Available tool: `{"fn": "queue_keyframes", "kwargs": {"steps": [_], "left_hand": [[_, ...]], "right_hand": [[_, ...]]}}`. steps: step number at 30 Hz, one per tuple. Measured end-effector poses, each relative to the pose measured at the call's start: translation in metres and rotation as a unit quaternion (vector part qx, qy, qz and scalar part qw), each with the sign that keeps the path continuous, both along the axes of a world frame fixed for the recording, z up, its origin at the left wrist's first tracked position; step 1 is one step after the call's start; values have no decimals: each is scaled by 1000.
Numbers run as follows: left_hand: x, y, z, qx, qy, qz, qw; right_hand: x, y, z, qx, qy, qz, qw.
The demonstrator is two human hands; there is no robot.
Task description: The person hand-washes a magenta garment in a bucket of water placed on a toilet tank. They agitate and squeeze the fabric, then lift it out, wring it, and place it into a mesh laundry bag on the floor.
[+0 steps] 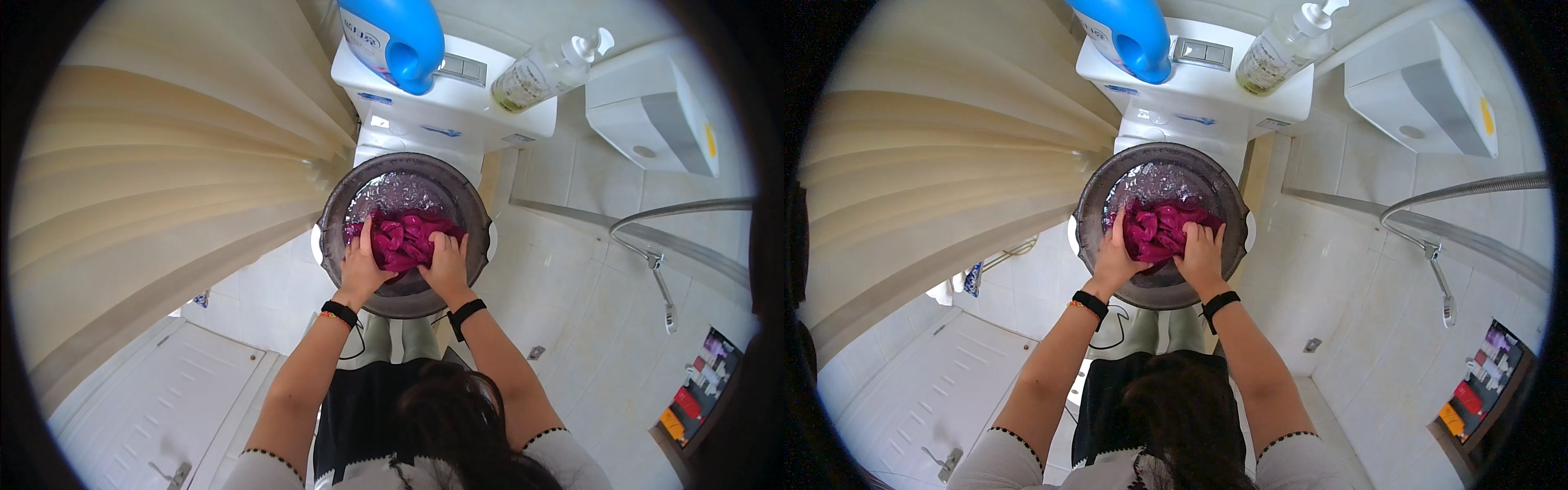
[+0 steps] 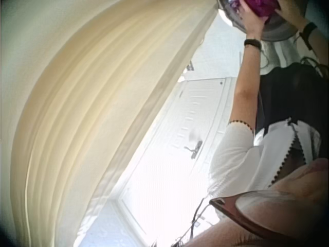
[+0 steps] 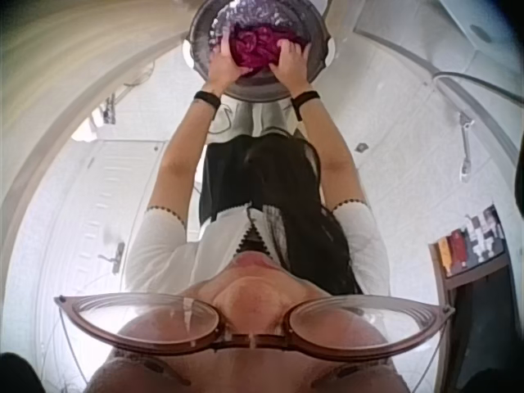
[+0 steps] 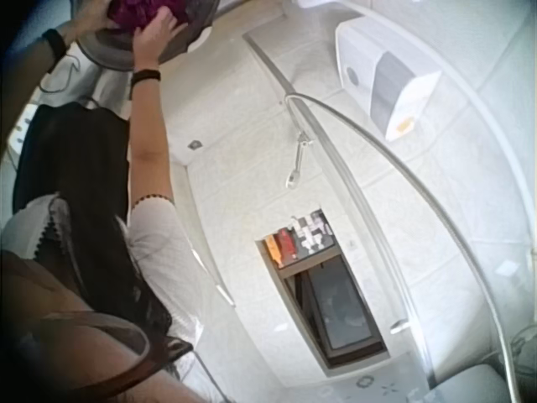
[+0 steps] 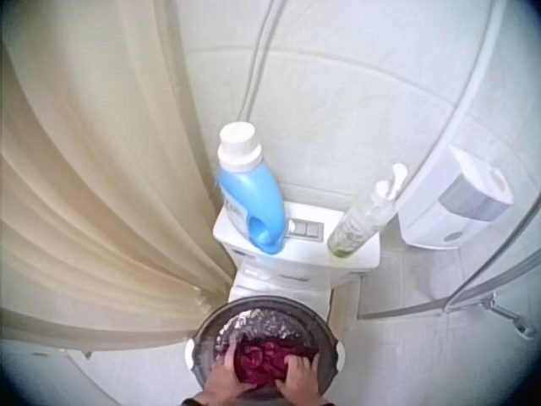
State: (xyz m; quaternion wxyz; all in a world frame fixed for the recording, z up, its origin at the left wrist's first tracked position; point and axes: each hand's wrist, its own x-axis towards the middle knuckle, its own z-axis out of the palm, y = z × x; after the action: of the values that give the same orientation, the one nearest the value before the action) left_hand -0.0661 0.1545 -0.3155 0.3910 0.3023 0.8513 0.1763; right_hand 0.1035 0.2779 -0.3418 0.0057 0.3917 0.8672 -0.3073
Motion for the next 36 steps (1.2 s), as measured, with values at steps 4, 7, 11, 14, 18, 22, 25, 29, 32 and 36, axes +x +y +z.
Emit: {"fn": "queue_keyframes", "kwargs": {"steps": [4,7,11,14,18,22,25,29,32,36], "left_hand": [[-1,4,-9,-131,42,-78,987],[5,8,-33,-21,-45,-48,998],[12,30,-77,-24,-127,-54,990],[9,50,-101,-55,-116,-26,991],[0,72,-124,-110,-111,16,988],[-4,81,-153,-104,-69,21,992],[-11,94,-174,-91,-59,-27,994],[-12,119,-164,-239,-86,-10,967],[-9,122,-139,-251,-87,-13,964],[-30,103,-122,-138,-68,0,988]], "right_hand": [[-8,12,6,-47,-37,9,998],[-20,13,3,1,-102,81,991],[-39,14,-33,11,-185,148,971],[-49,18,-69,41,-186,156,969],[-70,34,-107,82,-250,178,948],[-89,53,-123,47,-309,205,928],[-97,60,-133,18,-328,219,919],[-101,57,-139,38,-341,212,915],[-95,60,-126,23,-311,188,931],[-93,76,-89,-29,-208,136,968]]}}
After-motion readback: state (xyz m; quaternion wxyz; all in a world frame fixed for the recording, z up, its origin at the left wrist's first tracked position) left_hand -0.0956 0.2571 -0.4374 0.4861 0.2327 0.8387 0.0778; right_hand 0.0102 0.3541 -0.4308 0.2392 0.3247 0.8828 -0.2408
